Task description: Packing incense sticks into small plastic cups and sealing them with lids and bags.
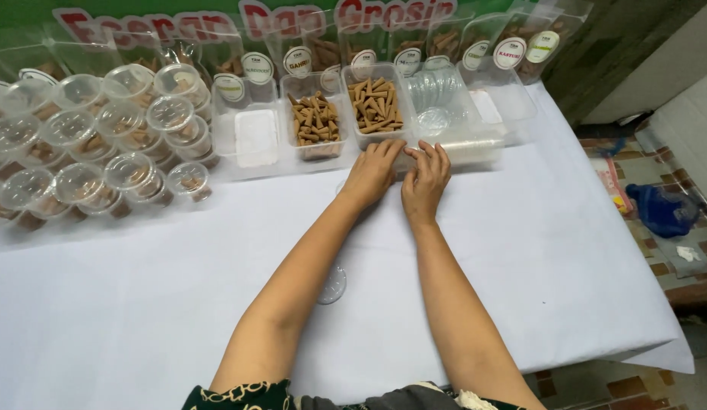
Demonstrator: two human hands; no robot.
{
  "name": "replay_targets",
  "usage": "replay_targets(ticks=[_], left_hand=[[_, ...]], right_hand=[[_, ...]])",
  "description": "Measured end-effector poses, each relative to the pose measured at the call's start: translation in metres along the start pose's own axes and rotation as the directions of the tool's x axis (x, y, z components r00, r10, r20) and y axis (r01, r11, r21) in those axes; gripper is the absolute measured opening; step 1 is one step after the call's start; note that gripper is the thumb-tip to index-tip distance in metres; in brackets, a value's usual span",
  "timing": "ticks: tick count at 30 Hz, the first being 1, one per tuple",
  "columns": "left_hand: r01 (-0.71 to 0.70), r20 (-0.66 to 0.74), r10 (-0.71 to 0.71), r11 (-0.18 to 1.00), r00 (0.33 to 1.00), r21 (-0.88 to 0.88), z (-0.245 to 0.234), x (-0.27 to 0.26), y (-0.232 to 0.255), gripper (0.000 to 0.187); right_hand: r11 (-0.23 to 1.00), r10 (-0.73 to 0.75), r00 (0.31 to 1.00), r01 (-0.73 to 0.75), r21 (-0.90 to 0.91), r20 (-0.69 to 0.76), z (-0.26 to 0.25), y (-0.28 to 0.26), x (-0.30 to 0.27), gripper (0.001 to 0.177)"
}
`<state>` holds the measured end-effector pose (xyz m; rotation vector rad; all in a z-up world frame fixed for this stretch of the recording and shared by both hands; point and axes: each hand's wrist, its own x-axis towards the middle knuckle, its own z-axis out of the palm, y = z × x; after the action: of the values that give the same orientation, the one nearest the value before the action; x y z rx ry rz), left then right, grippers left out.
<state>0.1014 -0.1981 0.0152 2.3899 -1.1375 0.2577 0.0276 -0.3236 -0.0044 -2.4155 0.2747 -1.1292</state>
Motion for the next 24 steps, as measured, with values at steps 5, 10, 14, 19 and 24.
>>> replay_targets(ticks=[5, 10, 14, 19, 24], left_hand=[[-0.01, 0.014, 0.009, 1.0, 1.0, 0.017, -0.001, 0.001, -0.007, 0.067], [0.015, 0.025, -0.016, 1.0, 1.0, 0.005, -0.019, -0.013, -0.012, 0.069], [0.033, 0.02, -0.033, 0.999, 0.999, -0.038, -0.043, -0.039, -0.021, 0.072], [0.071, -0.084, -0.086, 0.983, 0.993, -0.169, -0.082, -0.078, -0.029, 0.072], [0.13, -0.236, -0.296, 0.833, 0.926, -0.538, -0.086, -0.11, -0.04, 0.066]], right_hand=[[1.0, 0.013, 1.0, -0.013, 0.011, 0.018, -0.002, -0.003, 0.0, 0.045], [1.0, 0.015, 1.0, -0.015, 0.012, 0.024, -0.003, -0.006, 0.002, 0.047], [1.0, 0.02, 0.999, -0.021, 0.007, 0.045, -0.004, -0.006, 0.0, 0.044], [1.0, -0.005, 0.998, 0.005, 0.013, 0.062, -0.006, -0.01, 0.001, 0.044], [1.0, -0.027, 0.998, 0.027, -0.008, 0.062, -0.005, -0.012, 0.001, 0.042]])
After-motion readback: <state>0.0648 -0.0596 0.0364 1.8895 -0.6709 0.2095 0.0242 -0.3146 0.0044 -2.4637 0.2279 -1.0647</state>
